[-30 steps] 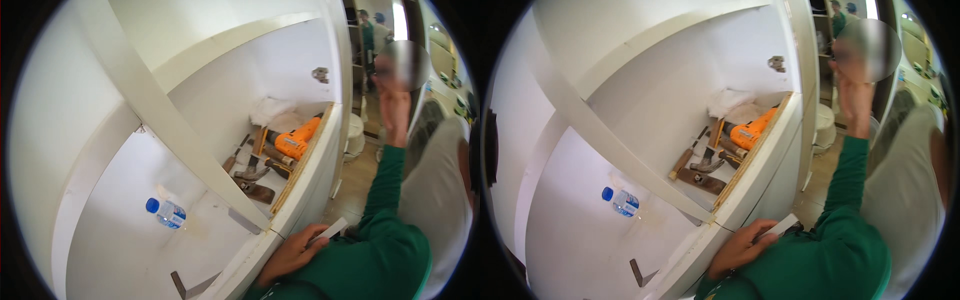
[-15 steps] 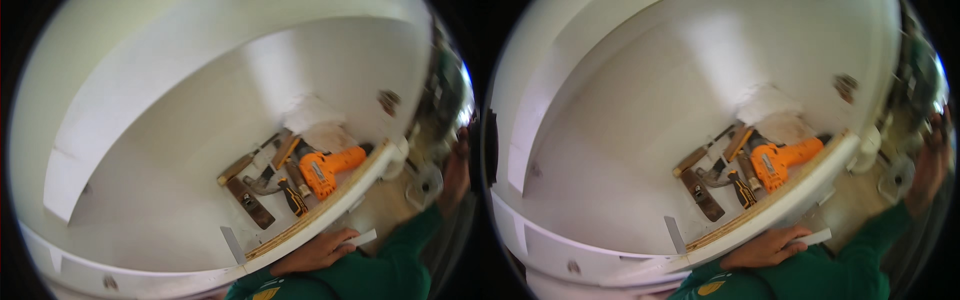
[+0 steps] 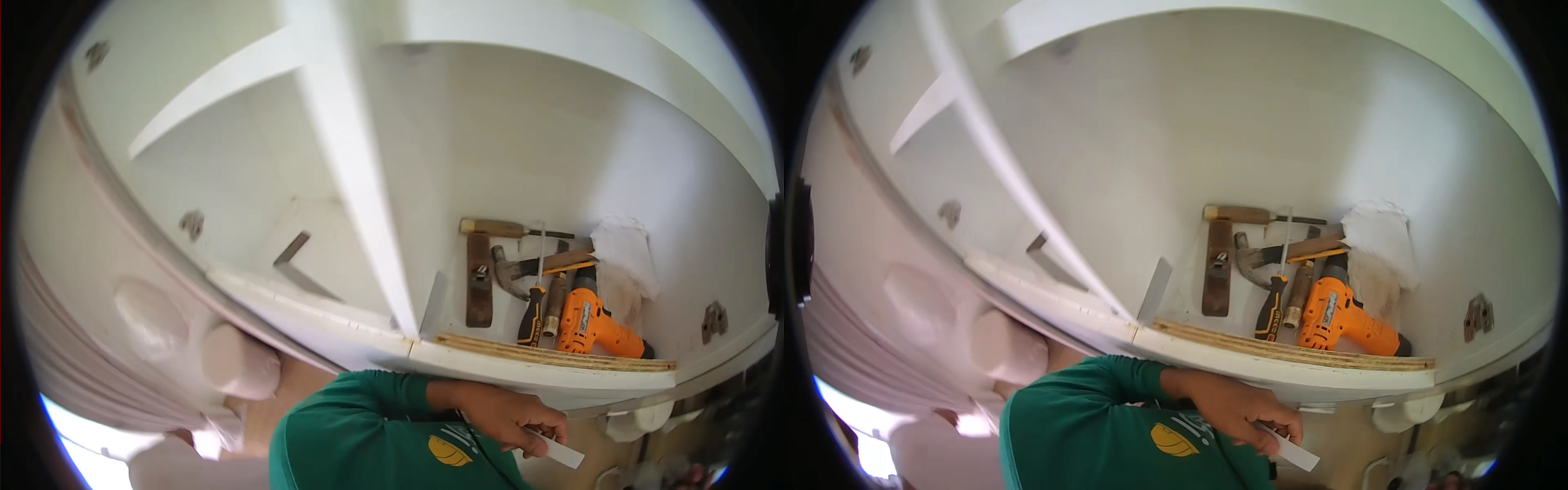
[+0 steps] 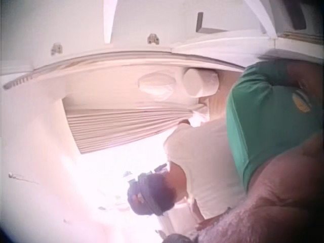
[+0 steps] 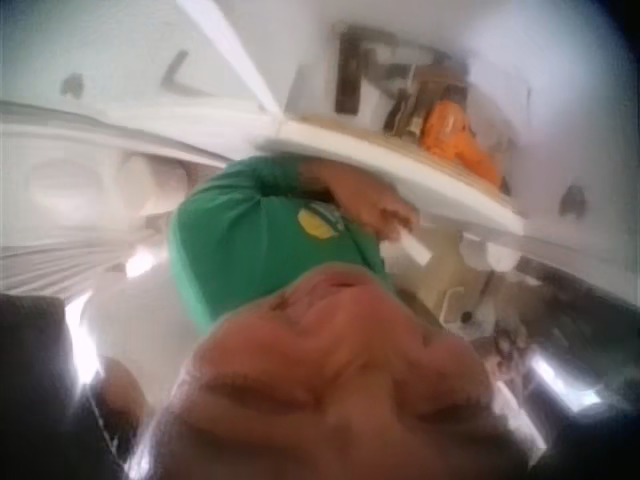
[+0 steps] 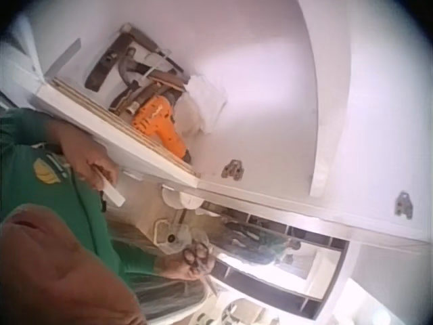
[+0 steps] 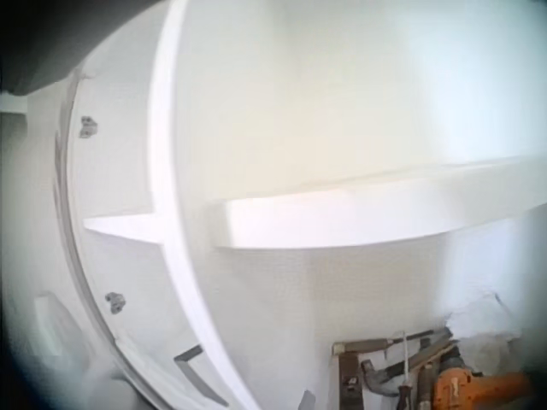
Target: The person measures a wooden shelf, cuts a white adhesive strip with scissors, and then applies the strip to the edge of the shelf.
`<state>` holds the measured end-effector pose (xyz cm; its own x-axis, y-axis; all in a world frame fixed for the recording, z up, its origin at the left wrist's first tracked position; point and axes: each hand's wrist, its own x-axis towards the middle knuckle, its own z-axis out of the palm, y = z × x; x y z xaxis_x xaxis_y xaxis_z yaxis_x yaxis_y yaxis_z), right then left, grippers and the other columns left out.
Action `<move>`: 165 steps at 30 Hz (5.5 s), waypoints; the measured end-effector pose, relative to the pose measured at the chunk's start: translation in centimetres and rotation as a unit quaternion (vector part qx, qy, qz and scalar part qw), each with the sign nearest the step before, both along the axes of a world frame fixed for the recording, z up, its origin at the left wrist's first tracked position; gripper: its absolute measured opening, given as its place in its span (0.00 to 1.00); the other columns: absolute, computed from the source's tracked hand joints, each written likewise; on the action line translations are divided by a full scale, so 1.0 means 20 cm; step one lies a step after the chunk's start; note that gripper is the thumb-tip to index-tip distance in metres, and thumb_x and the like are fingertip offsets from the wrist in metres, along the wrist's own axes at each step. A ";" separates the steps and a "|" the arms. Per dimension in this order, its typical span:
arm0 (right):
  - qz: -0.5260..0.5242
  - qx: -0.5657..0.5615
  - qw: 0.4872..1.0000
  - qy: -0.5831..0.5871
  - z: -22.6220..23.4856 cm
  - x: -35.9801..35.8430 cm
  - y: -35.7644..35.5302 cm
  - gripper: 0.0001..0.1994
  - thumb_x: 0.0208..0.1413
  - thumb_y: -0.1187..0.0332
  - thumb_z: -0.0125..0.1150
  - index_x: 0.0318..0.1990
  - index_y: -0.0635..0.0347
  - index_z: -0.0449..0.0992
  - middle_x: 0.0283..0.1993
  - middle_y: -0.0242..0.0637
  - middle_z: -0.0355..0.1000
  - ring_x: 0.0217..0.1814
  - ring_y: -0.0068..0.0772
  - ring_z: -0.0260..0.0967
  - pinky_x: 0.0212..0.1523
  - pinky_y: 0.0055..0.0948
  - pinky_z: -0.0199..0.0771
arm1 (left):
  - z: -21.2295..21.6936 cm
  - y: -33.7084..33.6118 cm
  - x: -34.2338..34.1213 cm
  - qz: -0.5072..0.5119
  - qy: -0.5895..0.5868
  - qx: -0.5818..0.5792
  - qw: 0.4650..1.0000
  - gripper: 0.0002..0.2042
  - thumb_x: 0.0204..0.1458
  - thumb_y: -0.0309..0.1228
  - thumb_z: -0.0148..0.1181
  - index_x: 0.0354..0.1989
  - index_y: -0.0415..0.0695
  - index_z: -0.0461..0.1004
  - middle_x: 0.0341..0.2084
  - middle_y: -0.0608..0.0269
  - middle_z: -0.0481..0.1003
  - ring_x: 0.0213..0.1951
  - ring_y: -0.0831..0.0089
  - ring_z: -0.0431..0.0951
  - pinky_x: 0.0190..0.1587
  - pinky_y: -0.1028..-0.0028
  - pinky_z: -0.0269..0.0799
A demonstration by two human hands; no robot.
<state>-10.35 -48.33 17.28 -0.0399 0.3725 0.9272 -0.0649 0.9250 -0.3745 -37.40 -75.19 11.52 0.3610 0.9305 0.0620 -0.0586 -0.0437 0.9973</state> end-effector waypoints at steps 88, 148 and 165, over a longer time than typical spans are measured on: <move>0.666 -0.450 0.383 -0.455 -0.89 0.02 -0.19 0.25 0.64 0.68 0.70 0.66 0.68 0.74 0.46 0.34 0.79 0.48 0.25 0.78 0.48 0.23 0.77 | -0.19 -0.27 1.20 0.699 0.133 -0.145 0.688 0.21 0.73 0.44 0.53 0.65 0.42 0.71 0.39 0.63 0.81 0.36 0.75 0.77 0.42 0.72 0.75; 0.701 -0.352 0.477 -0.397 -0.75 0.06 -0.04 0.19 0.61 0.70 0.72 0.58 0.62 0.77 0.40 0.24 0.66 0.43 0.18 0.65 0.46 0.23 0.68 | -0.06 0.15 0.95 0.534 0.070 -0.186 0.822 0.13 0.65 0.41 0.62 0.39 0.43 0.84 0.22 0.74 0.76 0.21 0.86 0.62 0.24 0.78 0.56; 0.662 -0.322 0.563 -0.375 -0.76 0.12 -0.03 0.17 0.62 0.73 0.70 0.58 0.65 0.79 0.37 0.27 0.66 0.36 0.18 0.63 0.37 0.21 0.65 | -0.05 0.18 0.93 0.515 0.073 -0.163 0.838 0.13 0.68 0.42 0.60 0.39 0.46 0.83 0.21 0.78 0.75 0.20 0.88 0.59 0.23 0.80 0.51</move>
<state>-8.01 -48.93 2.09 -0.9687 -0.1956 0.1529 -0.1370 -0.0927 -0.9862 -18.83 -71.58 10.46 -0.6624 0.7125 -0.2314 -0.0332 0.2806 0.9592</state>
